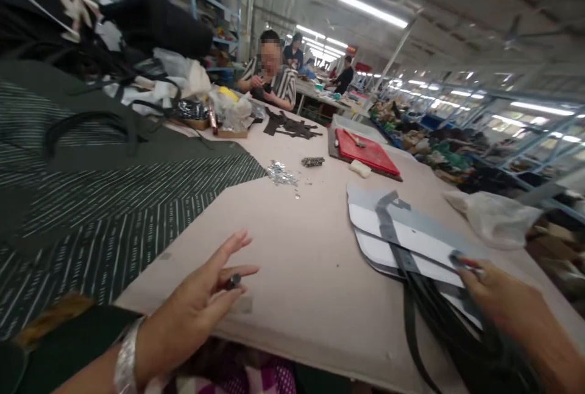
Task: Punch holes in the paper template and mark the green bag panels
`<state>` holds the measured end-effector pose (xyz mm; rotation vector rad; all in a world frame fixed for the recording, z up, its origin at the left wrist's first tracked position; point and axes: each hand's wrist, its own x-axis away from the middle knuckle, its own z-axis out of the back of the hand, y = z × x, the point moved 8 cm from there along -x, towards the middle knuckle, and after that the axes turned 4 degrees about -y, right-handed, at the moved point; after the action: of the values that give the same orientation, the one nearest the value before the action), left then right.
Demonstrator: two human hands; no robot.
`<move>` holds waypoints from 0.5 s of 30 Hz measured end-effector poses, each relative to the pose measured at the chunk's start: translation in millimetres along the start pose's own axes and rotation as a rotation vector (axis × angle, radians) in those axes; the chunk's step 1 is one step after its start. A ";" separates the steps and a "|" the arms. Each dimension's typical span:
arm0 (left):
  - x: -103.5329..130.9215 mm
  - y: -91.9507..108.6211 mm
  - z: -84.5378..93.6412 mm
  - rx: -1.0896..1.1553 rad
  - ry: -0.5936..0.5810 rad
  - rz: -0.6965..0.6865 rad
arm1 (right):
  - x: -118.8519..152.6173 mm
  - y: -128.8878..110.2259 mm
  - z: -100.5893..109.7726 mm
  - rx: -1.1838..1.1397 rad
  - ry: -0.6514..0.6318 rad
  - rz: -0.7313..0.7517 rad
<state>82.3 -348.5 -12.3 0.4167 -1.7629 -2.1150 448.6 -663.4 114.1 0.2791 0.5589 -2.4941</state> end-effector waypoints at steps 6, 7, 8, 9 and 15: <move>-5.3 24.2 -8.6 -0.090 -0.029 -0.102 | 78.2 -207.8 -104.4 -0.410 -0.509 0.344; -4.4 25.8 -7.8 -0.121 -0.028 -0.128 | 93.4 -240.2 -119.2 -0.506 -0.592 0.393; -3.1 27.5 -5.9 -0.181 -0.019 -0.160 | 106.3 -267.7 -131.9 -0.599 -0.664 0.424; -1.2 29.1 -3.2 -0.265 0.000 -0.198 | 116.8 -290.5 -142.5 -0.680 -0.723 0.447; 7.7 19.3 14.6 -0.533 0.057 -0.275 | 130.8 -338.7 -192.1 -0.882 -0.823 0.287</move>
<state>70.6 -342.2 9.4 0.5811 -1.0894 -2.6157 163.9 -384.8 13.9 -0.8848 1.0547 -1.6459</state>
